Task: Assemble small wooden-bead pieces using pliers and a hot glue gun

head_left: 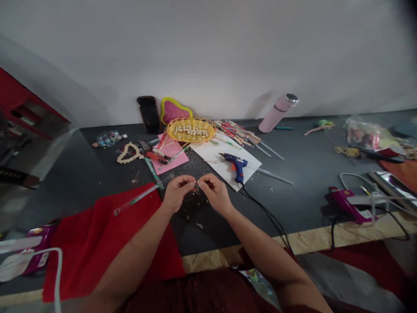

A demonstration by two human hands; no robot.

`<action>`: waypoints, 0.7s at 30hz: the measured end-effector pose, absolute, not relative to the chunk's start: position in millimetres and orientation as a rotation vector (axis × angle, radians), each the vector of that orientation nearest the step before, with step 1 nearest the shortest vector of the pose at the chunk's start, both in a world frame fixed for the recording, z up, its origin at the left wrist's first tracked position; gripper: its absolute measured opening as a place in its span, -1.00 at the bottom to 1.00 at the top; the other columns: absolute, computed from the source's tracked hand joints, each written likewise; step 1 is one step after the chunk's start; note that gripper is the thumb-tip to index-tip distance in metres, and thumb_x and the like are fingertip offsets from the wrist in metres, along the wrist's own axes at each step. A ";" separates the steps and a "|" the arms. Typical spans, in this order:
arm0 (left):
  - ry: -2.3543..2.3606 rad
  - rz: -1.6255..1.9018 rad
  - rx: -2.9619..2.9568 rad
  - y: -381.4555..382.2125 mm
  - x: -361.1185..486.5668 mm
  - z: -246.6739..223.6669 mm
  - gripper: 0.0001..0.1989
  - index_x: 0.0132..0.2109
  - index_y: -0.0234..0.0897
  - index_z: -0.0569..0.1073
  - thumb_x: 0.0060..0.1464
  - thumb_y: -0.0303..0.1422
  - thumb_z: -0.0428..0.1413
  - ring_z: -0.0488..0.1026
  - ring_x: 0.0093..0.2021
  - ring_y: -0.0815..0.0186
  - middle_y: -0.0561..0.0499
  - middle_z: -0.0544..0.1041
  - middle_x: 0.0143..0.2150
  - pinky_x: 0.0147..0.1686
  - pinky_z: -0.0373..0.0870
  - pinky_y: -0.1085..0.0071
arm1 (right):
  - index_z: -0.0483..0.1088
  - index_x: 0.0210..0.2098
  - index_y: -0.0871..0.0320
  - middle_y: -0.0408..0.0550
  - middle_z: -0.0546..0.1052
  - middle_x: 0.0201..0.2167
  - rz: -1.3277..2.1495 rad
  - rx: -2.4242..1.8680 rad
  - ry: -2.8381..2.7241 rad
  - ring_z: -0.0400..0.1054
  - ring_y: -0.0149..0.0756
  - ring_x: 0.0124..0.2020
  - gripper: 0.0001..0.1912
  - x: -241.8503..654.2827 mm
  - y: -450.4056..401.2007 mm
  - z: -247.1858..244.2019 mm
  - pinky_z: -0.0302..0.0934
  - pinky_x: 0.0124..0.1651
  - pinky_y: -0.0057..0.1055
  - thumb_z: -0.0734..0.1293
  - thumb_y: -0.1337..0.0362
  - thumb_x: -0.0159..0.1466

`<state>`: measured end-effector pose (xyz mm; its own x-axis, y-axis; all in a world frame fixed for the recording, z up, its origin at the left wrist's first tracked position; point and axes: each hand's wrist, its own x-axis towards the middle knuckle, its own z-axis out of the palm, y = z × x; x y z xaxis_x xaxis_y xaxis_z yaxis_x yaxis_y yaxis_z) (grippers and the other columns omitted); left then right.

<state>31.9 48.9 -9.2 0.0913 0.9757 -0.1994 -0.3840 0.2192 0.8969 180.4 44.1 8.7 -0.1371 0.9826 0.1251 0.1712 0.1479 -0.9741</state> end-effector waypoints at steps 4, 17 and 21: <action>0.970 1.188 0.829 47.0 33.1 -8.8 -0.80 -0.35 -0.31 0.51 -0.19 -0.35 0.28 0.40 -0.49 0.42 0.07 0.50 -0.49 -0.41 0.32 0.49 | 0.36 -0.38 0.14 -0.13 0.38 -0.43 1.086 -1.156 -1.513 0.24 -0.40 -0.45 -0.80 178.9 43.3 7.7 0.15 -0.40 -0.46 0.24 0.15 0.23; 0.965 1.199 0.859 46.0 32.6 -8.9 -0.84 -0.37 -0.30 0.50 -0.18 -0.38 0.27 0.40 -0.48 0.42 0.08 0.49 -0.51 -0.39 0.31 0.49 | 0.36 -0.37 0.14 -0.12 0.37 -0.42 1.101 -1.142 -1.526 0.25 -0.39 -0.43 -0.83 178.2 42.8 5.4 0.16 -0.39 -0.45 0.24 0.18 0.24; 0.963 1.194 0.871 46.0 32.1 -8.2 -0.85 -0.37 -0.31 0.50 -0.16 -0.38 0.26 0.40 -0.48 0.42 0.07 0.50 -0.51 -0.39 0.31 0.49 | 0.38 -0.35 0.13 -0.10 0.39 -0.39 1.082 -1.121 -1.547 0.27 -0.38 -0.41 -0.83 179.9 43.8 2.8 0.18 -0.36 -0.44 0.25 0.17 0.23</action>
